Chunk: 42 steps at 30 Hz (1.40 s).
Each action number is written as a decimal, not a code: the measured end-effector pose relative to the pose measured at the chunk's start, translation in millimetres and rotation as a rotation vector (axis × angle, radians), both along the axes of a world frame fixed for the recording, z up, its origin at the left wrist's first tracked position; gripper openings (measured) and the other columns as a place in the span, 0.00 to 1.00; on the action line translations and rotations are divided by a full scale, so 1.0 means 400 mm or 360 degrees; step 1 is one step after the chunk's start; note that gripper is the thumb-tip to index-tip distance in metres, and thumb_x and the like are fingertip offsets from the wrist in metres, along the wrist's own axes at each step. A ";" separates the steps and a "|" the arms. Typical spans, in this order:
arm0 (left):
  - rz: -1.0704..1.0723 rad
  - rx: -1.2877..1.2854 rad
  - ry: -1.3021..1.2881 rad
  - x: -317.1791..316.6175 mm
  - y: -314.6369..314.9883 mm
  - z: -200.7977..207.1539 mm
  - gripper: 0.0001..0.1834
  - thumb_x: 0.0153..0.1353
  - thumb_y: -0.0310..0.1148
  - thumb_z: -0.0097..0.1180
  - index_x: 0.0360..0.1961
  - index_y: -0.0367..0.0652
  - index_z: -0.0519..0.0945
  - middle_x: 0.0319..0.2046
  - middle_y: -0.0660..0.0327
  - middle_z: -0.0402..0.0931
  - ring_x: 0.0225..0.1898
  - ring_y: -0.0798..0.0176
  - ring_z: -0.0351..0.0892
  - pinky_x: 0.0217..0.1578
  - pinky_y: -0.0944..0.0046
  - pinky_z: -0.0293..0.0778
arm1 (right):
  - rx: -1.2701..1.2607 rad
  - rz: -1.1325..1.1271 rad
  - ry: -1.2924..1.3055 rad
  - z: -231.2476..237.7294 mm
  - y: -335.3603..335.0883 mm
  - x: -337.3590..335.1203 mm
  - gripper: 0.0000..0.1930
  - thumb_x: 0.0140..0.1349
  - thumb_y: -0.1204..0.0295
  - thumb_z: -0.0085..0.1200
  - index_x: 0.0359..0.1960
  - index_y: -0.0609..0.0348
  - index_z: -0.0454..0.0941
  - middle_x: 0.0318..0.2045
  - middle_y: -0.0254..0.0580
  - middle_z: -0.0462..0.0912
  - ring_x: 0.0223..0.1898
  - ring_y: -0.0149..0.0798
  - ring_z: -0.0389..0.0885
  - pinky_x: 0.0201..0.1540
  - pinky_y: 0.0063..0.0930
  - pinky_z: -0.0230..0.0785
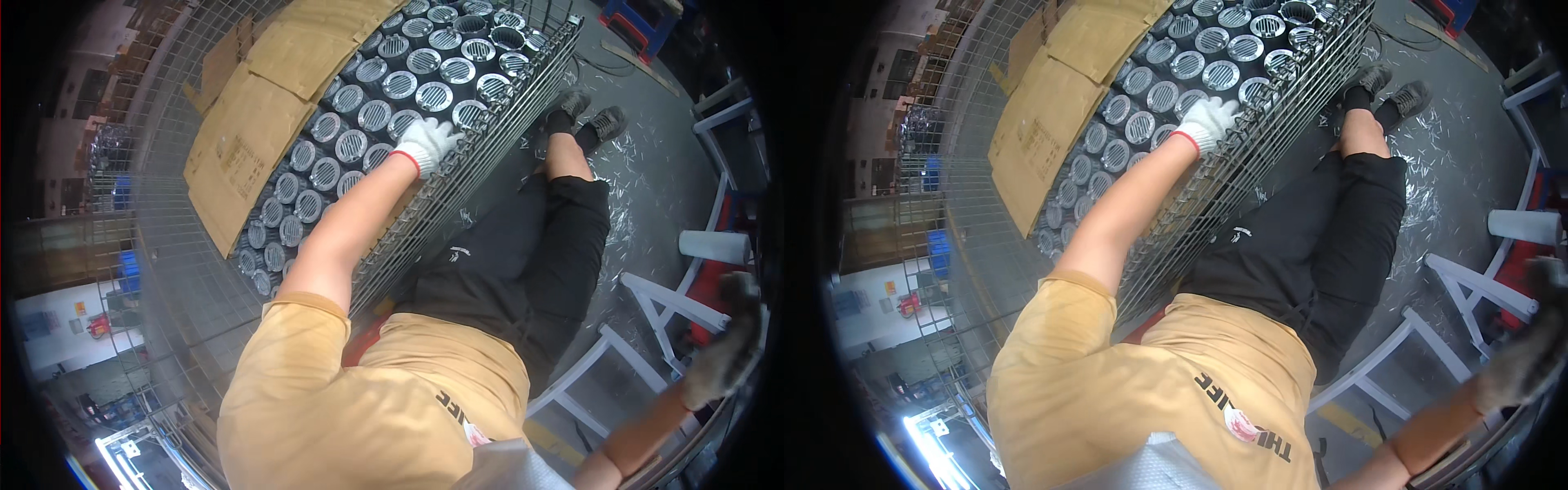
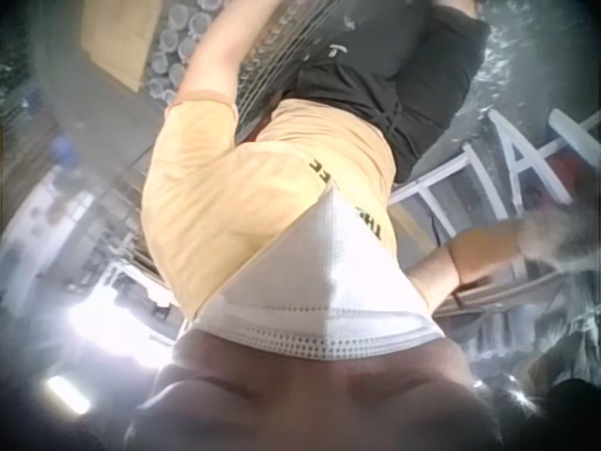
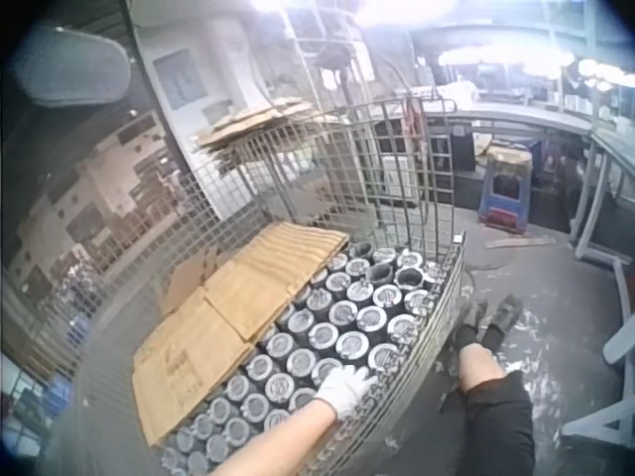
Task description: The recorder uses a small manual hook tool to deburr the internal grooves of cylindrical metal components in a factory setting.
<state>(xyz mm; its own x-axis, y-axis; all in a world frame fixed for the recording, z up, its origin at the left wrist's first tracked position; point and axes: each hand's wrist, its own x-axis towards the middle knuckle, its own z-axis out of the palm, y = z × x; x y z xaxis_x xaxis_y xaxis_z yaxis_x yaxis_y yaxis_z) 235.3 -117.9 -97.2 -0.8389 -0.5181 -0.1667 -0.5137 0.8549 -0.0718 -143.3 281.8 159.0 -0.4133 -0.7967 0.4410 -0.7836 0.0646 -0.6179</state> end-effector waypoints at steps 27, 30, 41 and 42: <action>-0.0115 0.0386 0.1848 0.055 0.564 0.369 0.35 0.43 0.45 0.78 0.50 0.39 0.78 0.44 0.47 0.76 0.37 0.48 0.80 0.37 0.51 0.75 | 0.0047 0.0535 -0.2938 -0.366 -0.192 0.605 0.52 0.54 0.66 0.72 0.77 0.42 0.49 0.74 0.49 0.59 0.72 0.54 0.63 0.69 0.55 0.66; -0.0495 0.0986 0.1673 0.073 0.580 0.364 0.35 0.37 0.56 0.75 0.44 0.45 0.83 0.44 0.54 0.77 0.41 0.49 0.79 0.44 0.49 0.75 | -0.0195 0.0641 -0.3231 -0.351 -0.191 0.522 0.41 0.48 0.68 0.75 0.65 0.65 0.70 0.58 0.47 0.80 0.59 0.43 0.80 0.62 0.37 0.74; 0.0651 0.3534 0.1655 -0.022 0.533 0.252 0.63 0.44 0.52 0.78 0.77 0.44 0.56 0.74 0.45 0.58 0.73 0.39 0.60 0.70 0.41 0.65 | 0.0331 0.0144 -0.2350 -0.262 -0.113 0.489 0.37 0.65 0.70 0.64 0.71 0.64 0.57 0.63 0.53 0.71 0.68 0.41 0.69 0.67 0.33 0.66; 0.0676 0.3512 0.1664 -0.026 0.544 0.250 0.59 0.47 0.54 0.73 0.76 0.44 0.57 0.73 0.43 0.59 0.71 0.38 0.63 0.70 0.40 0.65 | 0.0055 0.0130 -0.2201 -0.278 -0.106 0.491 0.35 0.67 0.73 0.59 0.72 0.66 0.54 0.66 0.57 0.67 0.70 0.43 0.66 0.66 0.34 0.67</action>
